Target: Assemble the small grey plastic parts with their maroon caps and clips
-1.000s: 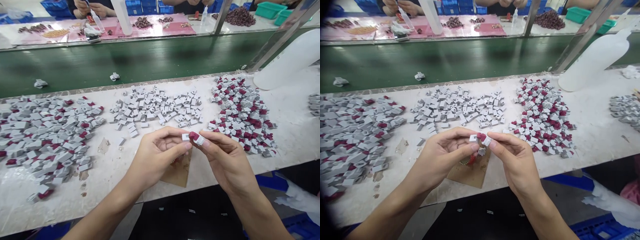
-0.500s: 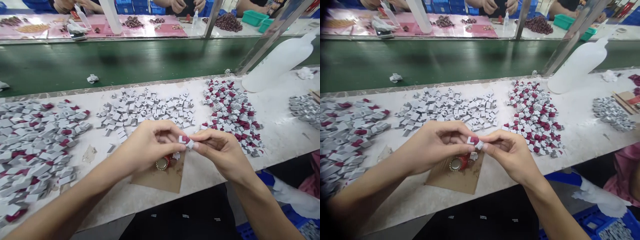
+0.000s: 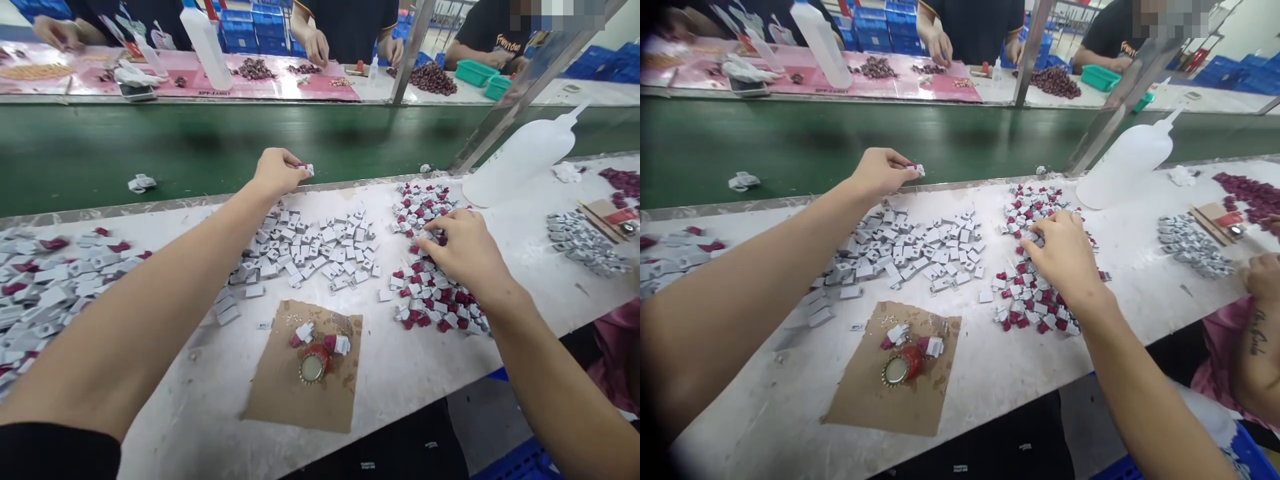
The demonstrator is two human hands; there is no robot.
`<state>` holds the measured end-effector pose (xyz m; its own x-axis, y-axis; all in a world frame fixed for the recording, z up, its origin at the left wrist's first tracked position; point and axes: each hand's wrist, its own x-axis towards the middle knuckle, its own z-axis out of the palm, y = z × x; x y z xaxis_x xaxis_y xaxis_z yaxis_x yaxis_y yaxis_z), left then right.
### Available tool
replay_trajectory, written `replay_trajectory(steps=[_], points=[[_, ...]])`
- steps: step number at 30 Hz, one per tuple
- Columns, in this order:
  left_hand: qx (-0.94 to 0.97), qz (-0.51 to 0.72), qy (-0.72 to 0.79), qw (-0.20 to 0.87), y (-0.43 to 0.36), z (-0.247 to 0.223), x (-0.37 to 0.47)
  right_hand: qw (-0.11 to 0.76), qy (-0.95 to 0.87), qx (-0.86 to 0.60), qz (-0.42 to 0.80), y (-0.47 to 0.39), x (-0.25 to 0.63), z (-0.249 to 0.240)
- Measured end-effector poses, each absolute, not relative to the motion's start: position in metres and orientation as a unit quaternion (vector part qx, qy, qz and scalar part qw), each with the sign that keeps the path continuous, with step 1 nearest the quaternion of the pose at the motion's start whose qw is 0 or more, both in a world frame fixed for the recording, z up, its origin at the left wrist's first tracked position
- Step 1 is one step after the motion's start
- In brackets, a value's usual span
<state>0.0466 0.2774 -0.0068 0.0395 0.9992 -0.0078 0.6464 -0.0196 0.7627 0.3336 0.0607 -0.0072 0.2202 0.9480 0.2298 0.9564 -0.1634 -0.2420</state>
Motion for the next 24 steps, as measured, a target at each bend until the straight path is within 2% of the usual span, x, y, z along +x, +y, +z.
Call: replay_trajectory(steps=[2,4,7,10,12,18,24], points=[[0.65,0.271,0.646,0.294,0.285,-0.009,0.042,0.195,-0.619,-0.76,-0.005,0.059,0.329,-0.004],[0.658,0.255,0.651,0.279,0.281,-0.006,0.037,0.27,-0.597,-0.754,0.041,0.051,0.323,0.005],[0.676,0.246,0.651,0.243,0.261,0.005,0.034,0.413,-0.543,-0.7,0.211,0.028,0.309,0.017],[0.713,0.232,0.632,0.199,0.222,0.017,0.034,0.484,-0.487,-0.627,0.369,0.004,0.295,0.016],[0.76,0.221,0.587,0.173,0.184,0.021,0.031,0.513,-0.444,-0.602,0.422,-0.009,0.286,0.009],[0.838,0.208,0.466,0.194,0.063,0.011,-0.014,0.508,-0.414,-0.57,0.495,-0.037,0.264,-0.01],[0.848,0.186,0.451,0.205,0.008,-0.008,-0.048,0.457,-0.488,-0.622,0.408,-0.069,0.245,-0.02]])
